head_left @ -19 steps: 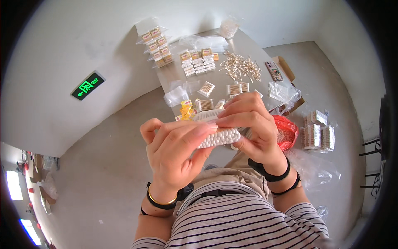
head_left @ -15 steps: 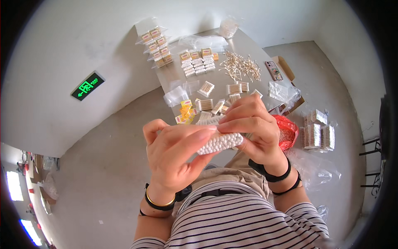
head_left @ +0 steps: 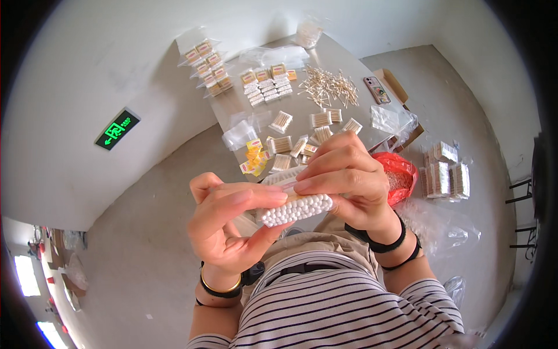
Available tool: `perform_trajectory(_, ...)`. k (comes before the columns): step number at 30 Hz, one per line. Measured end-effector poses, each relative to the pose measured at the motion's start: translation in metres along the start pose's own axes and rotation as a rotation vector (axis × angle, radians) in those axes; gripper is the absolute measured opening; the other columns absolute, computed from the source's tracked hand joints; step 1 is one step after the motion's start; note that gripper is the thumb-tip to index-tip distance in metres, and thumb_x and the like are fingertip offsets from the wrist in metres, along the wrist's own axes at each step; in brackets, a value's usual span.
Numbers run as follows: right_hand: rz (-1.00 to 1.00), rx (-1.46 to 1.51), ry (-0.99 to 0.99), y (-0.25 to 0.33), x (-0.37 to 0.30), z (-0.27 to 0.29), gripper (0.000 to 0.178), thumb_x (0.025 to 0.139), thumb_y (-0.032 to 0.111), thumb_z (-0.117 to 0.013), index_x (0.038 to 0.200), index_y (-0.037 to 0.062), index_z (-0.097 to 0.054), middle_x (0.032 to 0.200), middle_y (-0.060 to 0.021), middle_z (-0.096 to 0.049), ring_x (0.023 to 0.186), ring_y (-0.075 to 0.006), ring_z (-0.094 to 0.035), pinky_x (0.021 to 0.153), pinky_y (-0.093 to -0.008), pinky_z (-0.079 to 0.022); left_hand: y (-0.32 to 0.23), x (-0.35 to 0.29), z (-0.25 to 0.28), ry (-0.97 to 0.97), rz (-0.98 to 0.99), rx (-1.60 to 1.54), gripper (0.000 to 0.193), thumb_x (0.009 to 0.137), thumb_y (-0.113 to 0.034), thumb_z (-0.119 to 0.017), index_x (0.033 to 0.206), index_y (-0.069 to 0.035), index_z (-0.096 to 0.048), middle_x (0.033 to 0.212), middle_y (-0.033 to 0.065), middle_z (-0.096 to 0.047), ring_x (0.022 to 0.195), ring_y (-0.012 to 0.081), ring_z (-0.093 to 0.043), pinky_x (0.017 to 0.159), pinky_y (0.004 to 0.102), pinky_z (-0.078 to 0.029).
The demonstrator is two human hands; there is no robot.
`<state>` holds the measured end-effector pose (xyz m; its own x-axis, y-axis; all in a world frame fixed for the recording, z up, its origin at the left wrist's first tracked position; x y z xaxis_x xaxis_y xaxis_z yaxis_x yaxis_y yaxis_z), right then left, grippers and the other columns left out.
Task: The person sits at a table and repeatedly packs cotton swabs into small plastic bags. They pick up a bundle of swabs, insert them into a bag, and seal it before placing it on the table. The process is repeated for multiple units.
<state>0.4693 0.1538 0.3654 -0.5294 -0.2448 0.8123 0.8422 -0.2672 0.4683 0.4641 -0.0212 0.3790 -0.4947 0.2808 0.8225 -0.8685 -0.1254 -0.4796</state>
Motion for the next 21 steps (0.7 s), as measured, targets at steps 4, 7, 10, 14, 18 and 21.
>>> perform_trajectory(4,-0.003,-0.009,-0.003,0.0,-0.001,0.0,0.023,0.088,0.023,-0.073,0.107,0.0104,-0.078,0.102,-0.0023,-0.07,0.095,-0.022,-0.062,0.085,-0.0367,-0.049,0.002,0.0,0.0,-0.024,0.018,-0.024,0.061,0.074,-0.005,-0.089,0.126,-0.012,-0.056,0.095,0.0016,-0.078,0.083,0.0135,-0.072,0.085,0.034,-0.032)
perform_trajectory(7,-0.008,-0.01,0.004,0.0,0.0,-0.001,0.024,0.088,0.023,-0.073,0.107,0.0105,-0.078,0.102,-0.0021,-0.07,0.095,-0.0219,-0.062,0.086,-0.0369,-0.048,0.005,-0.003,0.001,-0.04,0.012,-0.036,0.062,0.075,-0.007,-0.089,0.127,-0.012,-0.055,0.096,0.0019,-0.078,0.083,0.0135,-0.072,0.084,0.0341,-0.033)
perform_trajectory(10,-0.014,0.0,0.018,-0.002,0.0,-0.003,0.025,0.088,0.024,-0.073,0.108,0.0106,-0.078,0.102,-0.0019,-0.07,0.096,-0.0218,-0.061,0.086,-0.037,-0.048,0.008,-0.005,0.001,-0.049,0.038,-0.047,0.059,0.074,-0.008,-0.088,0.125,-0.012,-0.059,0.095,0.0007,-0.077,0.082,0.0134,-0.071,0.086,0.0343,-0.033)
perform_trajectory(14,-0.044,-0.016,0.066,-0.006,0.003,-0.009,0.024,0.085,0.019,-0.076,0.108,0.0107,-0.077,0.1,-0.002,-0.069,0.095,-0.0218,-0.062,0.086,-0.037,-0.048,0.009,-0.001,0.001,-0.046,0.105,0.028,0.049,0.073,-0.011,-0.089,0.116,-0.013,-0.067,0.091,-0.0012,-0.074,0.083,0.0136,-0.068,0.085,0.0339,-0.038)
perform_trajectory(18,-0.133,-0.069,0.186,-0.02,0.002,-0.032,0.03,0.082,0.013,-0.08,0.112,0.0103,-0.075,0.099,-0.0035,-0.068,0.093,-0.0235,-0.062,0.085,-0.037,-0.048,0.016,-0.001,-0.008,0.02,0.151,0.155,0.04,0.074,-0.013,-0.088,0.11,-0.012,-0.071,0.092,0.0004,-0.071,0.088,0.0154,-0.064,0.082,0.0311,-0.045)
perform_trajectory(21,-0.397,0.081,0.197,-0.051,-0.013,-0.05,0.032,0.087,0.02,-0.078,0.114,0.0055,-0.072,0.102,-0.0062,-0.067,0.096,-0.0222,-0.062,0.088,-0.0354,-0.048,0.057,-0.026,-0.009,0.058,0.392,0.115,0.035,0.082,-0.011,-0.083,0.113,-0.009,-0.068,0.104,0.0049,-0.069,0.094,0.0162,-0.063,0.086,0.029,-0.048)
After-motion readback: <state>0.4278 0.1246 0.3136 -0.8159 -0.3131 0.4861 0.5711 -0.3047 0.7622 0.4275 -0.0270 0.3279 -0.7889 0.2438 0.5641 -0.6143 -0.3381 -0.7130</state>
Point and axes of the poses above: each hand's wrist, its own x-axis towards the middle knuckle, its own z-axis out of the back of the hand, y = z × x, the point moved 9 cm from there along x, towards the middle knuckle
